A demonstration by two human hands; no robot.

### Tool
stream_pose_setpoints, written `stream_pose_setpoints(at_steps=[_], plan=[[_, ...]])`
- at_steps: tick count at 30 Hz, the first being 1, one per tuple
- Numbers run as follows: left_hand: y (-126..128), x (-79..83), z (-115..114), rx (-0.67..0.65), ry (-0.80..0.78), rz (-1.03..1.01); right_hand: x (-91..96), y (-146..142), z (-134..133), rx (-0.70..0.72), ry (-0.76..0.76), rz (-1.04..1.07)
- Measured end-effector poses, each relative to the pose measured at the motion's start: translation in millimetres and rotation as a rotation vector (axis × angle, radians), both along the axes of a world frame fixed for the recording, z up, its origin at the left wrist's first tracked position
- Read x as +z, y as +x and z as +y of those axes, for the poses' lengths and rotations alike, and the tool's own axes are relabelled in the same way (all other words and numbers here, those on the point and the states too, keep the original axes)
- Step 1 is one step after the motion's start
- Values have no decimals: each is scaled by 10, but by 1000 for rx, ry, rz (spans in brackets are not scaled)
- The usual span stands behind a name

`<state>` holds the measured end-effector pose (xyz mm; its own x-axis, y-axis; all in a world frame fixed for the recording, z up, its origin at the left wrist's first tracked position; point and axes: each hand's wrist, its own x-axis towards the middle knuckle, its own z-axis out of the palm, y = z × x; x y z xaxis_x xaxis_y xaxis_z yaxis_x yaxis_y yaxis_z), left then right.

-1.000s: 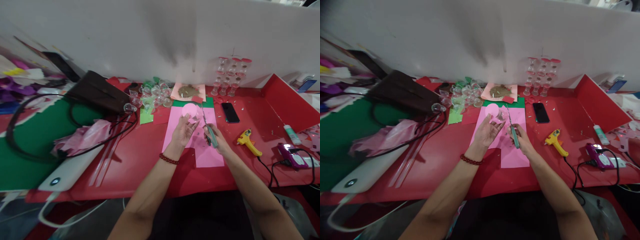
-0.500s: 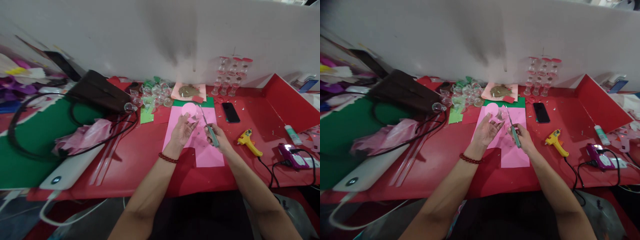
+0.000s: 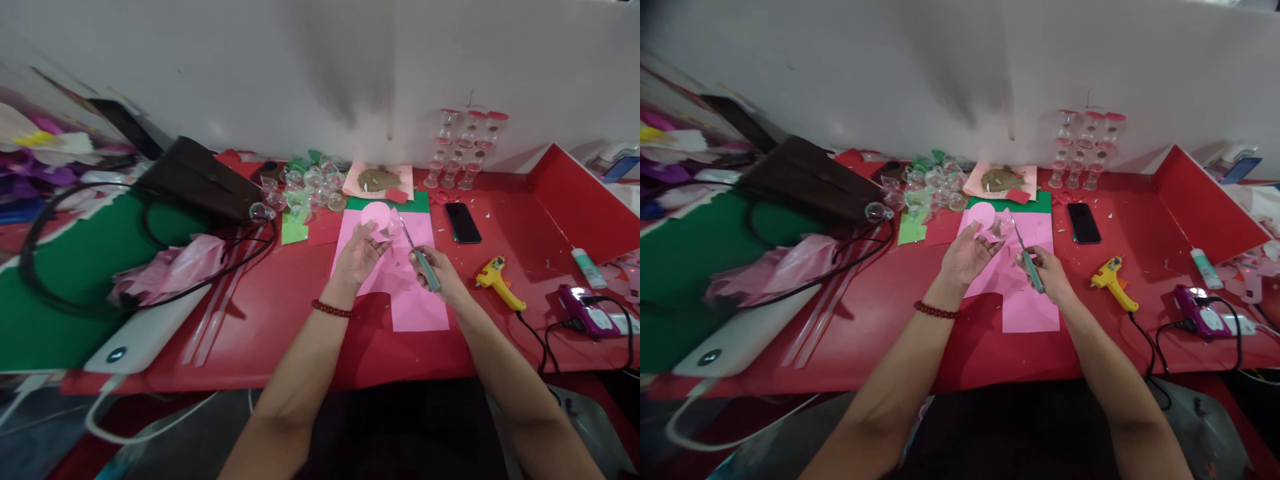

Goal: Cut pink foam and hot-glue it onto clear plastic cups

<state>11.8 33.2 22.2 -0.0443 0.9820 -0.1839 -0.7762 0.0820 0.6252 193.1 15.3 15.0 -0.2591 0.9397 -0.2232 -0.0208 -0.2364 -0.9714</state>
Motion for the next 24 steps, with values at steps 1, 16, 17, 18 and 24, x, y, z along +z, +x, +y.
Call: stream_pose_setpoints(at_steps=[1, 16, 17, 18, 24], plan=[[-7, 4, 0, -2, -1, 0, -1, 1, 2, 1, -2, -3], [-76, 46, 16, -20, 44, 41, 103, 45, 13, 15, -29, -96], [-82, 46, 20, -22, 46, 43, 103, 49, 14, 19, -27, -99], [-89, 44, 24, -23, 46, 41, 101, 52, 16, 23, -25, -103], [-106, -3, 59, 43, -16, 7, 49, 64, 31, 3, 81, -159]])
